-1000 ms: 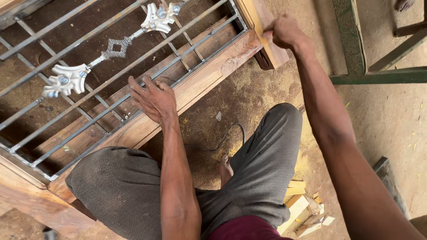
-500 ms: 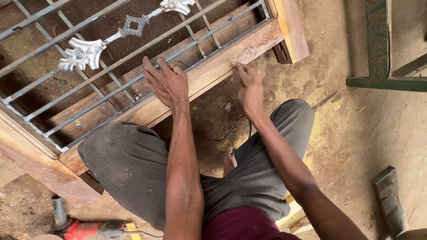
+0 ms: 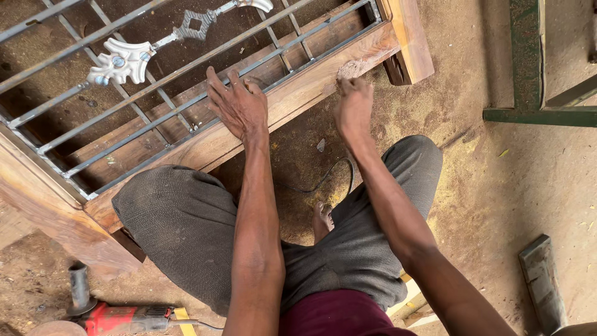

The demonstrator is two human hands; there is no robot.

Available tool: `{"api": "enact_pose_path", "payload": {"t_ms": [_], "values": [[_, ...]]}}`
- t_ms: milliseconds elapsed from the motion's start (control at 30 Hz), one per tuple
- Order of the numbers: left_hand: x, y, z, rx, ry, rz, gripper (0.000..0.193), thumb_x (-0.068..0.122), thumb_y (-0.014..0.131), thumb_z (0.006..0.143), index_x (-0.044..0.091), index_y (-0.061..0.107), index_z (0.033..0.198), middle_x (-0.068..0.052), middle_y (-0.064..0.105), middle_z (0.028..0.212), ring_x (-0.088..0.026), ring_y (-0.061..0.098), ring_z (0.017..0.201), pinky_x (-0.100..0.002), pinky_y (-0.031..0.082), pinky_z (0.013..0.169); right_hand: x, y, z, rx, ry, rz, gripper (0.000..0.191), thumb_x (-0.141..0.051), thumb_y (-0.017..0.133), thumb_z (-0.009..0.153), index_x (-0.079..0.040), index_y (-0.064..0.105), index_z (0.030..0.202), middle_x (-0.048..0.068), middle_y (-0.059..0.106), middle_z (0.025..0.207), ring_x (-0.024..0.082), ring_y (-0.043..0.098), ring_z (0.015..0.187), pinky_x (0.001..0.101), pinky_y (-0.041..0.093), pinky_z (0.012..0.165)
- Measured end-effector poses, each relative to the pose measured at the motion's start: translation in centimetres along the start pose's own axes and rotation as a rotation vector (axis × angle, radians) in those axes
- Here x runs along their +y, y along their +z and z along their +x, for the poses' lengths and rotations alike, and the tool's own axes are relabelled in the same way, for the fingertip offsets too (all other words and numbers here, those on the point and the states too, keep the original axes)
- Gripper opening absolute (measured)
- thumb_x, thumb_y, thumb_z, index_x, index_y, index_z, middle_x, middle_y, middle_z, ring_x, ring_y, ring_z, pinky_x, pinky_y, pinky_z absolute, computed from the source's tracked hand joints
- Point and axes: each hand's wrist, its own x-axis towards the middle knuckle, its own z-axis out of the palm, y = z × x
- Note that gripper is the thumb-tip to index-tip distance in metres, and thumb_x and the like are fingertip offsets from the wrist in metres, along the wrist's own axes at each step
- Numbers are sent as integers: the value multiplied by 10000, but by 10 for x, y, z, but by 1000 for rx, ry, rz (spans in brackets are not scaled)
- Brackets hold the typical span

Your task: The person applies a yellow finish to a wooden window frame using a brush, then places a wooden plank across the frame and sands the edges with sandpaper. The person works barefoot on a dirt floor in a cluttered workshop.

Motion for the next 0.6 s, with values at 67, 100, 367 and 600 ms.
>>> {"api": "enact_pose_path", "payload": {"t_ms": [67,100,367,600], "values": [[0,-1,-2,30,10,-19,396,213,672,936,48,670,1296,-195,313,1572,-385,361,1423,-587,331,1128,-14,5,-7,12,-89,-95,707,270,470,679,-24,713,1274,181,681,1147,253,535,931,366,537,804],[-1,-1,-2,47,7,-30,386,216,671,948,50,674,1296,-187,314,1576,-378,365,1428,-585,330,1137,-19,3,-12,-53,-114,-76,735,267,474,644,-11,707,1284,192,674,1116,268,525,909,378,539,788],[-7,8,1,153,56,-35,368,172,662,946,62,674,1296,-183,320,1569,-370,394,1414,-587,347,1134,4,-30,-3,117,-367,-86,808,259,511,668,-40,683,1399,148,656,1303,225,540,1006,340,580,853],[-9,14,4,245,105,-42,314,175,676,949,95,646,1251,-203,318,1556,-375,413,1395,-585,361,1138,2,-38,-3,-255,-383,1,785,299,450,669,-36,687,1338,164,666,1292,269,554,955,330,604,867]]}}
